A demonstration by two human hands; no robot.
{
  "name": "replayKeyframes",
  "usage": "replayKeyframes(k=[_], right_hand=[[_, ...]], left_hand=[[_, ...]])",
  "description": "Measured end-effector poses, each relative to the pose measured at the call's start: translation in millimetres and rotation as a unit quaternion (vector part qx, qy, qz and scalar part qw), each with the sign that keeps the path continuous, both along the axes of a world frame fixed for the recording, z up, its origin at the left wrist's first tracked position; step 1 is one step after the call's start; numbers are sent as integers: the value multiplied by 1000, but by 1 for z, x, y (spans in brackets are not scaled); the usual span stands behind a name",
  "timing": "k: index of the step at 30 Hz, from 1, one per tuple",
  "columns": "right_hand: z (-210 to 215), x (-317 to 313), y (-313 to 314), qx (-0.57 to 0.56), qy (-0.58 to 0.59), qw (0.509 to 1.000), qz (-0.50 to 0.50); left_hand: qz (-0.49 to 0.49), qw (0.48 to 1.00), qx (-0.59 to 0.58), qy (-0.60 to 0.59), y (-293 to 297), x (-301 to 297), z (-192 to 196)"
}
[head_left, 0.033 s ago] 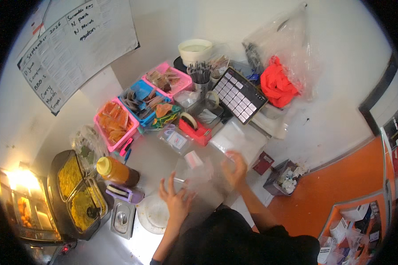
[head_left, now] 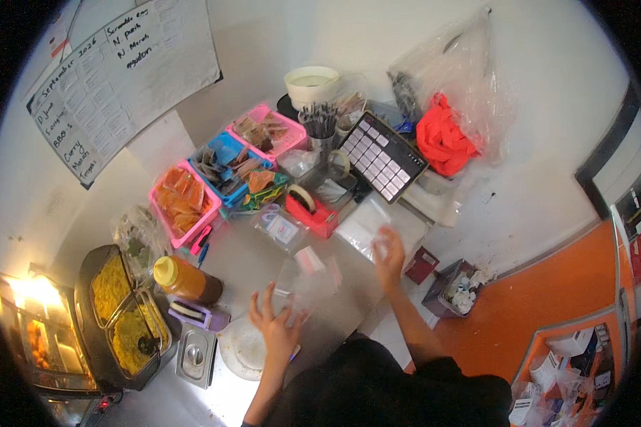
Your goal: The person fills small plastic bags with a brown sauce from a squeeze bottle, seals them, and places them on a counter. The person also handles a red sauce packet and moves items on the counter.
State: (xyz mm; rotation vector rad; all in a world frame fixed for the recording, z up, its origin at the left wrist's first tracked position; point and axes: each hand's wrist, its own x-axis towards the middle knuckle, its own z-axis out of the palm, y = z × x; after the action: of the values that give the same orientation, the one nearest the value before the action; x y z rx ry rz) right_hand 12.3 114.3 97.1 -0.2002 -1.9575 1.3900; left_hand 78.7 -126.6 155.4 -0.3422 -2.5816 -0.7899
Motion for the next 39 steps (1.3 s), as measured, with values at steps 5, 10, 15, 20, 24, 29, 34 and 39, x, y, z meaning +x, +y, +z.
replayKeyframes(k=[5,10,15,20,24,29,34,39], right_hand=[[-67,-120,106,-82,65,972,-210],[-63,-150,100,-132,84,959,-237],[-70,-174,101,-79,119,927,-348],[-41,-146,55,61,54,922,-379],[6,-59,-21,158,43,971,175],[34,10,-80,361,-98,786,493],[36,16,-98,317,-76,785,527],[59,18,-107,277,-53,802,527]], left_hand=[[37,996,60,-63,-32,-6,-15],[109,986,108,-61,-48,-2,-22],[143,978,134,-73,-44,-2,-15],[109,982,144,-51,-38,-11,-25],[98,982,115,-116,-13,-18,-2],[-20,987,35,-153,4,-24,-2],[-28,988,63,-138,-5,-16,-4],[-34,981,144,-129,-23,-7,0]])
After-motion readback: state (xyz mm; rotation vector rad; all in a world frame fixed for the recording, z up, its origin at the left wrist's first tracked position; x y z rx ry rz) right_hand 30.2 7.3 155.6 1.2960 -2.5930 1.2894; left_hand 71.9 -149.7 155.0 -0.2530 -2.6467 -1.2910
